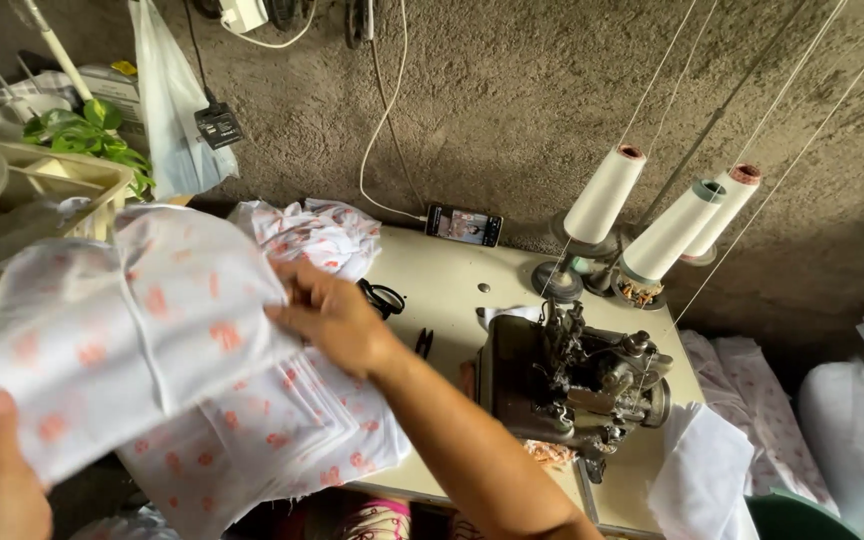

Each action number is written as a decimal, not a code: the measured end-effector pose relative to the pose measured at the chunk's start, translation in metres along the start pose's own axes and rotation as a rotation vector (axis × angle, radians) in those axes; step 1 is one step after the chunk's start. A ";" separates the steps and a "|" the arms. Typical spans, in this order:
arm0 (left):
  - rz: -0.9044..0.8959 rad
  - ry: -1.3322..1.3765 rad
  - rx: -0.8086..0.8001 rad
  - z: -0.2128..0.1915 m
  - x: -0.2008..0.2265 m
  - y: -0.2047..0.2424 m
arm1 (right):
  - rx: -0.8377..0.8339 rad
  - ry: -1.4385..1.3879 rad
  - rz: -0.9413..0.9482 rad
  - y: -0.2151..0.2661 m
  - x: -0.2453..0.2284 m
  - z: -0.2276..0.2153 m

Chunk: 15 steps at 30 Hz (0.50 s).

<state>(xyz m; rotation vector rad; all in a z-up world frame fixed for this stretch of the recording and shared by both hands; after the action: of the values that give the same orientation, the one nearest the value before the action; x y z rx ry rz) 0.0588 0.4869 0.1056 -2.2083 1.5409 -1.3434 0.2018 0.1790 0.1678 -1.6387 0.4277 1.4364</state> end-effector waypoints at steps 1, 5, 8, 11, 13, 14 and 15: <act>-0.371 0.482 -0.026 0.015 -0.021 0.025 | -0.035 0.122 0.018 0.011 0.022 0.001; -0.319 0.300 -0.174 0.103 -0.128 0.102 | 0.069 0.194 0.460 0.071 0.140 -0.006; -0.220 0.108 -0.028 0.119 -0.118 0.115 | 0.088 0.367 0.615 0.109 0.193 -0.015; -0.049 -0.165 0.185 0.114 -0.055 0.110 | 0.126 0.484 0.646 0.129 0.183 -0.022; 0.156 0.204 0.069 0.125 0.025 0.083 | -0.016 0.753 0.540 0.132 0.143 -0.011; 0.160 0.210 0.066 0.141 0.048 0.066 | -0.009 0.755 0.541 0.141 0.131 -0.011; 0.289 0.269 0.007 0.160 0.085 0.052 | -0.103 0.775 0.621 0.153 0.127 -0.005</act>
<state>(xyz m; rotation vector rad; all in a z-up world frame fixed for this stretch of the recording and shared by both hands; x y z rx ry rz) 0.1453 0.3369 0.0316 -1.7671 1.8536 -1.5915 0.1251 0.1281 -0.0090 -2.2381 1.4158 1.1792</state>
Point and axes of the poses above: each hand's wrist, its own y-axis away from the middle knuckle, its own z-axis out of the palm, x = y × z, the point moved 10 cm from there along -y, towards the middle knuckle, and after that the axes turned 5 degrees about -x, right-handed, at the moved point
